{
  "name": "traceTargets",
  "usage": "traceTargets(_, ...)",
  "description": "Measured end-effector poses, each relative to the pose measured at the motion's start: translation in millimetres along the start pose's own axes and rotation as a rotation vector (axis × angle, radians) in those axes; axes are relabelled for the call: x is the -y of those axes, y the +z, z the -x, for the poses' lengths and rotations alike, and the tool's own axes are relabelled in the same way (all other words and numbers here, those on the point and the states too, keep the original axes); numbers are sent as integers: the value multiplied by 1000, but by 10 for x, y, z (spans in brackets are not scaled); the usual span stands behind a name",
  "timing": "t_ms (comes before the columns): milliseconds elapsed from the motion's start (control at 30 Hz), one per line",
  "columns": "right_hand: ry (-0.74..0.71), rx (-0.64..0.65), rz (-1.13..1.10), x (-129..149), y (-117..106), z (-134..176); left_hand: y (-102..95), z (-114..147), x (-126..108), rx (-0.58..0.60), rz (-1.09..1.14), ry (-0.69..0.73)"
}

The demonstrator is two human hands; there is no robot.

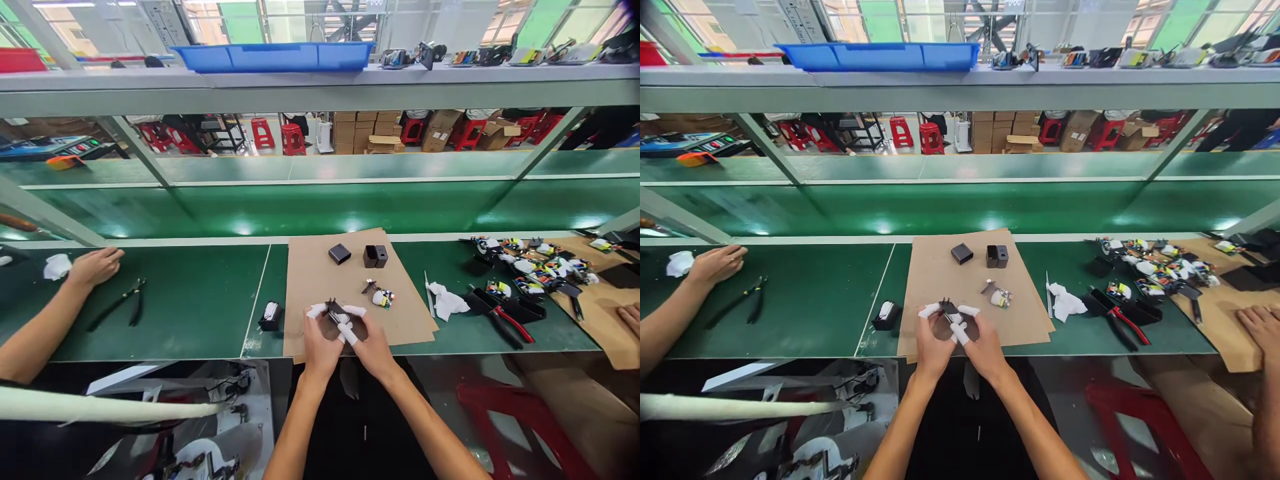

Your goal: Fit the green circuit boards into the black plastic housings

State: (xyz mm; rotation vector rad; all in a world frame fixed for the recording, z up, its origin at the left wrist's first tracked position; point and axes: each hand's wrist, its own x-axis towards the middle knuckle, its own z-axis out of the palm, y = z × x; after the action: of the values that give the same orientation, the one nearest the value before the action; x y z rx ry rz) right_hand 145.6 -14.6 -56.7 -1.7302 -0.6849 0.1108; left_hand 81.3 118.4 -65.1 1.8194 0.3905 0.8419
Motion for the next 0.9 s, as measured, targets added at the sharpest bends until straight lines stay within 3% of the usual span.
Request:
traceTargets(267,-249,2,196,-96,-38,41,-33,-33,-71,95,61,-84)
traceTargets(467,-326,-102,313,59,-199,-66,-102,-61,-84,126,352,-147)
traceTargets(567,-334,-202,364,102,-267,-20,-195,-158,-47,79,582,-201)
traceTargets(700,-328,-203,437,-62,-168,165,-304,-275,35,7,842,-302)
traceTargets(900,-344,-217,498,-275,-52,241,-249,-285,115,-31,1019,-390)
